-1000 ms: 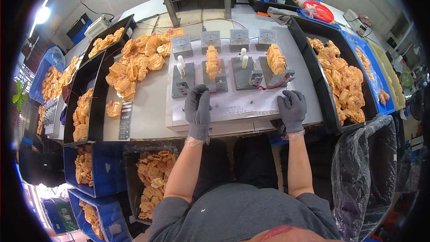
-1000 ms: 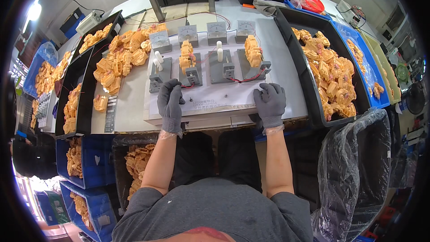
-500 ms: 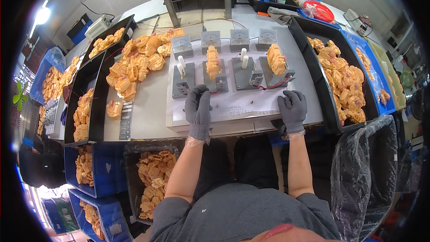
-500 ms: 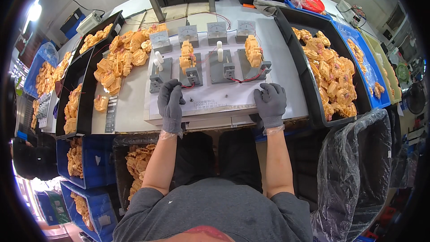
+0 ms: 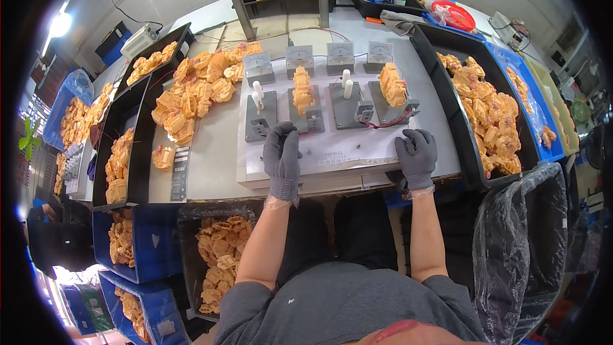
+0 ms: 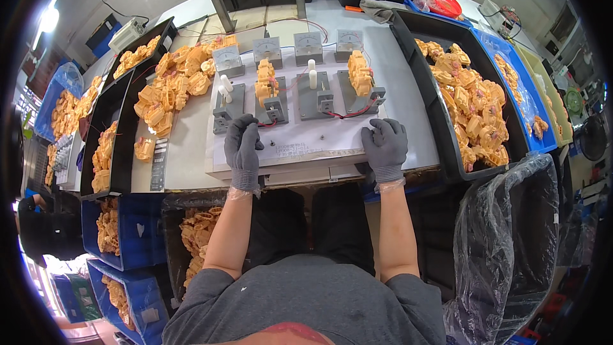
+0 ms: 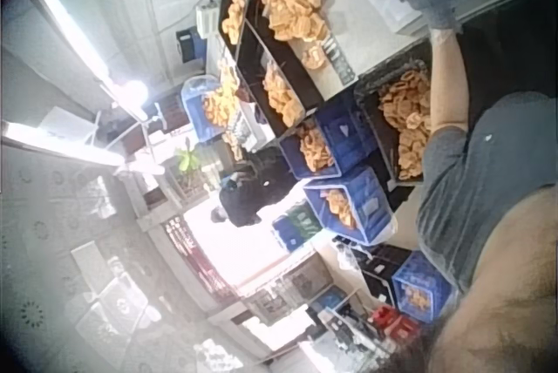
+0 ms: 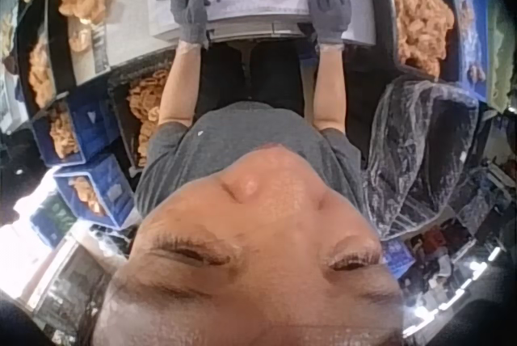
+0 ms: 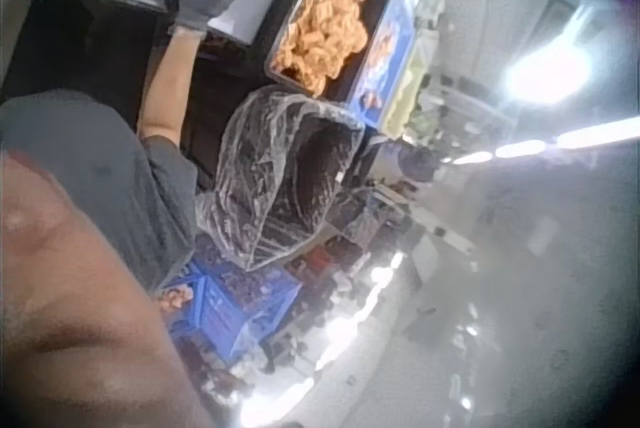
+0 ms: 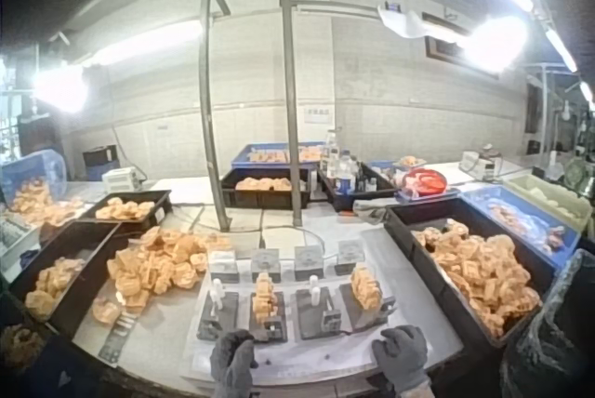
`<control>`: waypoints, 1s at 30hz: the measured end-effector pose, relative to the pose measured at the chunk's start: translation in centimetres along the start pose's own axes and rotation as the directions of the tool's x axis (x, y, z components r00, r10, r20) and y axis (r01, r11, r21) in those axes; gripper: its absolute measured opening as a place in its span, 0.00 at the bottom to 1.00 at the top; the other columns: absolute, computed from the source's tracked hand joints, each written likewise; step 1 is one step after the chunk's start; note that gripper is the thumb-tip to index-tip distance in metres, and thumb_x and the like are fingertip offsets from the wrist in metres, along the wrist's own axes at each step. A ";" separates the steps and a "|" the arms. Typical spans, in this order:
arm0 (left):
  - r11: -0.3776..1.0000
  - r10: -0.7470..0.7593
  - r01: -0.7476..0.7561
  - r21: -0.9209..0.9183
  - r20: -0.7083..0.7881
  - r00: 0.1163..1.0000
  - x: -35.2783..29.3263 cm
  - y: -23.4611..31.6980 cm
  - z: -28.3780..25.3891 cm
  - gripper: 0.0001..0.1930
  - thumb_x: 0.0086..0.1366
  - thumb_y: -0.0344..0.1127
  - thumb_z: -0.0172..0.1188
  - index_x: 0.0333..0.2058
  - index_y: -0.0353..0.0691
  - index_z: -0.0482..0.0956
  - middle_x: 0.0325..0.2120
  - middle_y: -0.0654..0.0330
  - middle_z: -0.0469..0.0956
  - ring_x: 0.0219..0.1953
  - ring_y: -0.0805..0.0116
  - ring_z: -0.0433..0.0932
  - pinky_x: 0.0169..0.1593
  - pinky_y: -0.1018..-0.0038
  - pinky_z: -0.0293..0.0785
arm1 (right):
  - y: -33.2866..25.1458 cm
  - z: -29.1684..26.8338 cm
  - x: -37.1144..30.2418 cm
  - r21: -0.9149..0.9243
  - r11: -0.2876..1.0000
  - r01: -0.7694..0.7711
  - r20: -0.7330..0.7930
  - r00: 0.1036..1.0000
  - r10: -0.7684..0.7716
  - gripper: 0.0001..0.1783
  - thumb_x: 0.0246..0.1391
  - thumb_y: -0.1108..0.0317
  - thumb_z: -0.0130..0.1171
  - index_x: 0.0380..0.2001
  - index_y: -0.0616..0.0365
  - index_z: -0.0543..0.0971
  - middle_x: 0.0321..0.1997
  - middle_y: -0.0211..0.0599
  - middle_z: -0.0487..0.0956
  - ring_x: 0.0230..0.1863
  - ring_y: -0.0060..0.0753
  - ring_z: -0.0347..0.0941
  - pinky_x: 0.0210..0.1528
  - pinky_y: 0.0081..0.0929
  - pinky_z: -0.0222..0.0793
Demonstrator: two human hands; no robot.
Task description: Assemble toy tank parts by placing them into an assembly jig.
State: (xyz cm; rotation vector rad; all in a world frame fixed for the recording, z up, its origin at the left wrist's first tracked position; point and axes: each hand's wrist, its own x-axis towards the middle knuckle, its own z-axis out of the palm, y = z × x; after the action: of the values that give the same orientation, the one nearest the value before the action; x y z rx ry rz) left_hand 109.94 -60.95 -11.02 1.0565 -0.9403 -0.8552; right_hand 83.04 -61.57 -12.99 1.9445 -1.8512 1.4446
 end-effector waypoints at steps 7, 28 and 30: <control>1.000 0.017 -0.017 -0.011 -0.009 1.000 0.0 0.0 0.1 0.09 0.62 0.29 0.52 0.41 0.34 0.73 0.26 0.65 0.72 0.21 0.83 0.64 0.24 0.85 0.64 | -0.1 0.0 0.0 0.004 1.000 -0.013 0.006 1.000 0.013 0.11 0.37 0.67 0.64 0.29 0.57 0.80 0.33 0.38 0.77 0.38 0.42 0.72 0.40 0.35 0.69; 1.000 -0.011 0.011 0.017 -0.013 1.000 -0.1 0.2 0.1 0.09 0.62 0.30 0.51 0.41 0.34 0.73 0.24 0.66 0.70 0.20 0.83 0.63 0.25 0.86 0.63 | -0.1 0.0 0.0 0.009 1.000 -0.019 0.001 1.000 0.019 0.11 0.37 0.67 0.64 0.28 0.57 0.80 0.33 0.38 0.77 0.38 0.42 0.72 0.40 0.36 0.69; 1.000 -0.006 0.006 0.017 -0.013 1.000 -0.1 0.1 0.1 0.09 0.62 0.30 0.51 0.40 0.34 0.73 0.24 0.66 0.70 0.20 0.83 0.63 0.25 0.85 0.63 | 0.0 0.0 0.0 0.005 1.000 -0.012 -0.001 1.000 0.012 0.11 0.38 0.67 0.64 0.28 0.57 0.80 0.33 0.38 0.77 0.38 0.42 0.72 0.40 0.36 0.69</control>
State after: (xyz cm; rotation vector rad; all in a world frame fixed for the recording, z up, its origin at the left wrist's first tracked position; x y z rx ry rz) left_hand 109.82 -60.88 -10.89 1.0790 -0.9352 -0.8457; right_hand 83.09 -61.57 -13.00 1.9382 -1.8634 1.4547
